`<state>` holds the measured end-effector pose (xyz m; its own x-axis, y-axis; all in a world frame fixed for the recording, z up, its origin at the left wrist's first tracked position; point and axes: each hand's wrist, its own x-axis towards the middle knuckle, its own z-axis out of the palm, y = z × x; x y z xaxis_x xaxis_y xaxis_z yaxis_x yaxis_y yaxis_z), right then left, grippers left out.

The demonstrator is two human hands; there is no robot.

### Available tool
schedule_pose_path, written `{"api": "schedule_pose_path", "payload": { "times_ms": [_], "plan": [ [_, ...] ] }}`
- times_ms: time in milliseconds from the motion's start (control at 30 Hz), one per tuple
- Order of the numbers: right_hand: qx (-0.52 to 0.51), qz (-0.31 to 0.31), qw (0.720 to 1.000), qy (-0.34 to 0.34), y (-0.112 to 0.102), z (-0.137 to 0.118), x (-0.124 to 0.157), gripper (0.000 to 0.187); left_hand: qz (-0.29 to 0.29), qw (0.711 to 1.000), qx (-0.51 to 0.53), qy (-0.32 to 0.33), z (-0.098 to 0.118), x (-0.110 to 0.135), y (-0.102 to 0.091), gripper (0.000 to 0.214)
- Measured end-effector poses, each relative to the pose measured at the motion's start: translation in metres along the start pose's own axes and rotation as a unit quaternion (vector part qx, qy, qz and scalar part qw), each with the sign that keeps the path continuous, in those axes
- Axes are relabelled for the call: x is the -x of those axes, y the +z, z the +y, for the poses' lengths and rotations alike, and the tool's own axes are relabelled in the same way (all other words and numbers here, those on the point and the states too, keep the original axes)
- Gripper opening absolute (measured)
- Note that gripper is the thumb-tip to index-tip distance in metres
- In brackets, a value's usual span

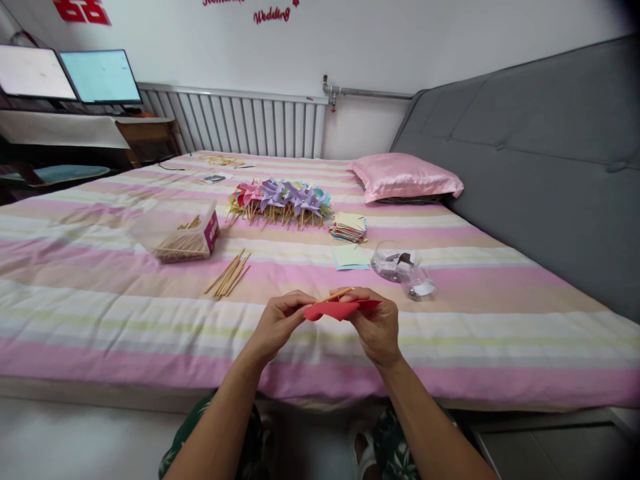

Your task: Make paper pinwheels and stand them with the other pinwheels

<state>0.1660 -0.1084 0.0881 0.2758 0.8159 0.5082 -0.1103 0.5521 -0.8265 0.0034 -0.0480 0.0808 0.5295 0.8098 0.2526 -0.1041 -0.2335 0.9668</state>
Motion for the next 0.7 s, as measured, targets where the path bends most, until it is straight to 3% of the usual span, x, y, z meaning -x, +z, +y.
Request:
{"api": "schedule_pose_path", "payload": {
  "times_ms": [700],
  "plan": [
    [-0.007,-0.010,1.000,-0.009,0.0004,-0.0018,0.0004,0.005,0.000,1.000,0.009,0.006,0.0014,0.0002,0.0021,0.015]
  ]
}}
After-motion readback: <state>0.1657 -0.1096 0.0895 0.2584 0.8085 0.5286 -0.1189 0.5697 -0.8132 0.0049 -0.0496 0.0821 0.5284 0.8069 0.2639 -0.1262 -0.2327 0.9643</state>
